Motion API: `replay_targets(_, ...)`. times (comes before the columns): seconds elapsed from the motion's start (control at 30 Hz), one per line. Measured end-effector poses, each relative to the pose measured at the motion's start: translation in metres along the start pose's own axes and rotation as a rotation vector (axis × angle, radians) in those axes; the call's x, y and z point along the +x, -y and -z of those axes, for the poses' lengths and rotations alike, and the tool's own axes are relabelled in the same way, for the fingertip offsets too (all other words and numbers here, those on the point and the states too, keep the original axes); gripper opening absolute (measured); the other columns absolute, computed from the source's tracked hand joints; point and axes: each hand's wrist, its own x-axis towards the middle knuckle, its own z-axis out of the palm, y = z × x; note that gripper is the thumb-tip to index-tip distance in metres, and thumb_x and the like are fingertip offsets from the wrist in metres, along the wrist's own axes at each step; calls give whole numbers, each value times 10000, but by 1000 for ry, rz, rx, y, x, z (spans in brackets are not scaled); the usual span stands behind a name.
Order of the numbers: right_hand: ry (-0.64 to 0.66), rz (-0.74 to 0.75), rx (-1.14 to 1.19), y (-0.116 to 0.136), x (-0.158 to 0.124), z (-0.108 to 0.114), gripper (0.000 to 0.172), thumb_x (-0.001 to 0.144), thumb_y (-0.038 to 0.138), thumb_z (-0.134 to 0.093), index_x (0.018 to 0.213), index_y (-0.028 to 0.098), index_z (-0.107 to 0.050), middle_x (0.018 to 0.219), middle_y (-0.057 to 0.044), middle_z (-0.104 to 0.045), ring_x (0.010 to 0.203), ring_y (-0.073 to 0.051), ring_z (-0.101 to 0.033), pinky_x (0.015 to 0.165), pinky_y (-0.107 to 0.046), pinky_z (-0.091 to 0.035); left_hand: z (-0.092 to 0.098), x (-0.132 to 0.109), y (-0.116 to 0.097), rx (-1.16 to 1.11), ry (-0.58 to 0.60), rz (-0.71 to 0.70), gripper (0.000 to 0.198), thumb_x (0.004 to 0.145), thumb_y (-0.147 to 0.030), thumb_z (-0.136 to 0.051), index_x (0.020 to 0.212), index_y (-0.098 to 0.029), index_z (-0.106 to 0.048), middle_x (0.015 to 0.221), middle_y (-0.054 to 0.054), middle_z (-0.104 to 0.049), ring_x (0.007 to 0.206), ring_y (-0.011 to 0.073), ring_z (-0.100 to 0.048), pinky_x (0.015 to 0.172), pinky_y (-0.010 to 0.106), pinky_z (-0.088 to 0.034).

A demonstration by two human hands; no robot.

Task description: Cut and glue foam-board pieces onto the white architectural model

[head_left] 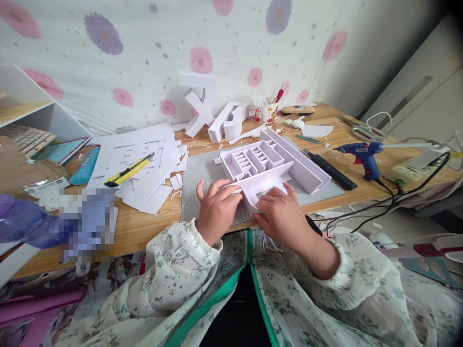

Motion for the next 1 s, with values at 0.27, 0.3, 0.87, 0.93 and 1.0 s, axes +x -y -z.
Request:
replay_targets(0.27,16,19,-7,-1,0,0,137,832,261,-626,718,187,-606,779,-42,-685,908,-270,-542,1003,-602,-209,0,-2,-7,-10,1,61,120,877,-211,-587,884,-282,-683,1091,6,-707,1184,271,-513,1051,620,-116)
replay_targets(0.3,17,20,-8,-1,0,0,140,836,261,-620,718,187,-605,780,-42,-684,910,-270,-540,1000,-604,-211,0,-3,-8,-7,-13,63,111,871,-221,-595,872,-281,-688,1096,13,-699,1181,274,-511,1048,615,-134)
replay_targets(0.87,38,31,16,-3,-2,6,117,869,211,-558,871,166,-666,859,-95,-677,934,-287,-566,985,-596,-300,0,-17,-19,-22,34,-32,463,867,-58,-432,1298,-195,-529,1140,94,-646,964,228,-573,871,388,-490)
replay_targets(0.93,-8,92,172,-16,-6,12,187,889,203,-532,1013,164,-666,968,-113,-673,970,-268,-575,954,-505,-392,0,-17,-18,-10,35,-35,449,874,-86,-448,1302,-199,-525,1145,94,-651,968,234,-583,868,394,-488)
replay_targets(1.0,-93,141,362,-34,-12,18,273,907,215,-517,1152,164,-627,1093,-131,-651,1031,-243,-575,919,-412,-454,0,-17,-18,5,36,-38,424,885,-131,-477,1301,-202,-522,1140,93,-660,962,239,-595,854,397,-488)
